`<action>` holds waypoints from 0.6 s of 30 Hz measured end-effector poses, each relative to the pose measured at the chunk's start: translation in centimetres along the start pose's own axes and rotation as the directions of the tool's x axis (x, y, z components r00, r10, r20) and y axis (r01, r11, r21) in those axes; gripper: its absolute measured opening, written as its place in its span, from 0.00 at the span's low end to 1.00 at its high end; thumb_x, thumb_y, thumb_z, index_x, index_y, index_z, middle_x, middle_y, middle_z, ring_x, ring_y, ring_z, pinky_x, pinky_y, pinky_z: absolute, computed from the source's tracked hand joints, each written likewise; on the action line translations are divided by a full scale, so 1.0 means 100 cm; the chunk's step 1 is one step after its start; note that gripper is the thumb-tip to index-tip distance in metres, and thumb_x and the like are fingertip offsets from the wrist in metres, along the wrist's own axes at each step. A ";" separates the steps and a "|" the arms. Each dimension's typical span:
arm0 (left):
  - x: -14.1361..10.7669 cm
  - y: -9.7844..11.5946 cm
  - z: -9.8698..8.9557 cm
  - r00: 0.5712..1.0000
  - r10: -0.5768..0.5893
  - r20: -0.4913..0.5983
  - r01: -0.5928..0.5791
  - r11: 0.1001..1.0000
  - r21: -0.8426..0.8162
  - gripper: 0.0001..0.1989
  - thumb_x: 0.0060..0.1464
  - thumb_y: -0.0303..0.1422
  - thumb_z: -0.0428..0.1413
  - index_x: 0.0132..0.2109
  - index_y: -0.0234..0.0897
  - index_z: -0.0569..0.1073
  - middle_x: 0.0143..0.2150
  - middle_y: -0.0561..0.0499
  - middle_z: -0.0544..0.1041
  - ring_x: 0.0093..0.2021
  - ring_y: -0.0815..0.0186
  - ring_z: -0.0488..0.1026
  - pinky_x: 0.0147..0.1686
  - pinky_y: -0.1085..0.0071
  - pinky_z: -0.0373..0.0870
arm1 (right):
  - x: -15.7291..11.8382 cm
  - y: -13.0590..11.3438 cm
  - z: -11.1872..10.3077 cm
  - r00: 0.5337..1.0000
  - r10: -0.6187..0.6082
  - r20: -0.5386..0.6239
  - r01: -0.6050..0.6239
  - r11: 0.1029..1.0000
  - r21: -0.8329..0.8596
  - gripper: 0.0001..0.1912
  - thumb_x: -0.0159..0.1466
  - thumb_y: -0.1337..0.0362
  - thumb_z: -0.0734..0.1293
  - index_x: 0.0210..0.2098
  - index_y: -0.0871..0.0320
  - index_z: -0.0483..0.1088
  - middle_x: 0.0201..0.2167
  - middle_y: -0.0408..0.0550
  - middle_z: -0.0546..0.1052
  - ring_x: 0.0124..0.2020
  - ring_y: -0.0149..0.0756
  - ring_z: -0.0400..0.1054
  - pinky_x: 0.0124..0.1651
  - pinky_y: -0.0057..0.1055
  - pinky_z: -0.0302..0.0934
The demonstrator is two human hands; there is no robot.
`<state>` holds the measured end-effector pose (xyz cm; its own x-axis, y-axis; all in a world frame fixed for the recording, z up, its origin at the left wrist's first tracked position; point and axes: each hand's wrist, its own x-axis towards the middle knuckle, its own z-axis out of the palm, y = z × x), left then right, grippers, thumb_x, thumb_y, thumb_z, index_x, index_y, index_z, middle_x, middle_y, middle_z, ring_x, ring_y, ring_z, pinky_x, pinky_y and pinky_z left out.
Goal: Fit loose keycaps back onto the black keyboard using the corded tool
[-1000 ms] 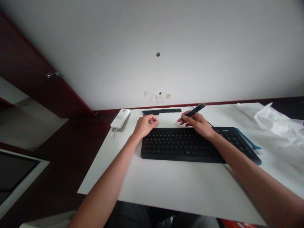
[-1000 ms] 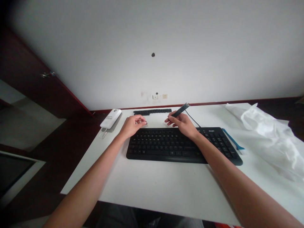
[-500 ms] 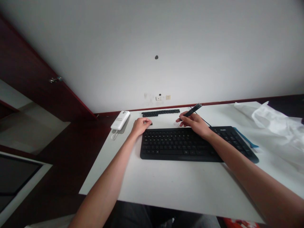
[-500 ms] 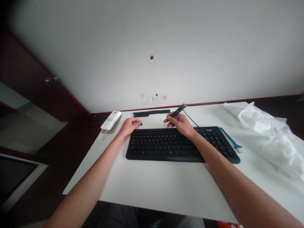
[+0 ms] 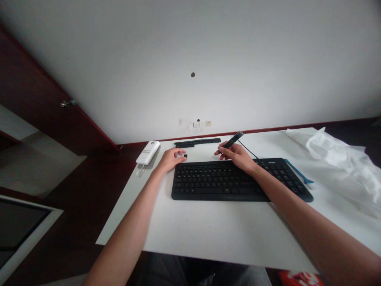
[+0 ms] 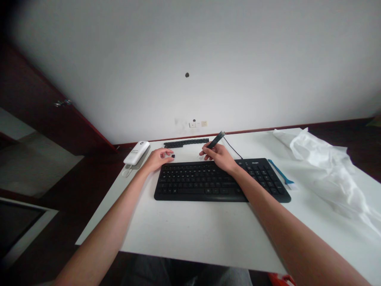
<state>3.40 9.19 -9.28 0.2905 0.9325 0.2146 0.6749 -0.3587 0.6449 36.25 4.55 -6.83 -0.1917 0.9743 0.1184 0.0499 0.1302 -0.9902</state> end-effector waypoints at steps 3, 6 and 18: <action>0.001 0.004 0.003 1.000 -0.017 -0.007 0.017 0.999 0.046 0.13 0.52 0.41 0.65 0.43 0.41 0.83 0.40 0.50 0.82 0.35 0.65 0.69 0.40 0.69 0.66 | 0.000 0.001 -0.001 1.000 -0.019 0.000 0.019 1.000 0.001 0.19 0.62 0.48 0.71 0.41 0.57 0.71 0.38 0.53 0.83 0.30 0.36 0.70 0.36 0.37 0.65; 0.003 0.009 0.005 1.000 -0.020 0.001 0.020 0.997 0.074 0.12 0.53 0.41 0.64 0.42 0.41 0.84 0.35 0.51 0.81 0.34 0.65 0.70 0.37 0.70 0.65 | 0.001 0.003 -0.003 1.000 -0.023 -0.007 0.024 1.000 0.012 0.19 0.63 0.48 0.71 0.41 0.57 0.71 0.38 0.53 0.83 0.30 0.36 0.71 0.36 0.37 0.66; 0.040 0.046 0.030 0.996 0.090 0.031 -0.095 0.936 0.338 0.09 0.55 0.36 0.62 0.43 0.44 0.84 0.34 0.51 0.79 0.36 0.62 0.75 0.39 0.68 0.66 | 0.003 0.007 -0.007 0.999 -0.031 -0.042 0.034 0.998 0.056 0.21 0.61 0.47 0.72 0.41 0.58 0.71 0.37 0.55 0.83 0.31 0.37 0.72 0.37 0.37 0.68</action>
<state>9.74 11.09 -7.66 0.3704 0.8949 0.2490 0.8338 -0.4384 0.3354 36.90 5.09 -7.41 -0.1518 0.9766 0.1525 -0.0120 0.1524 -0.9882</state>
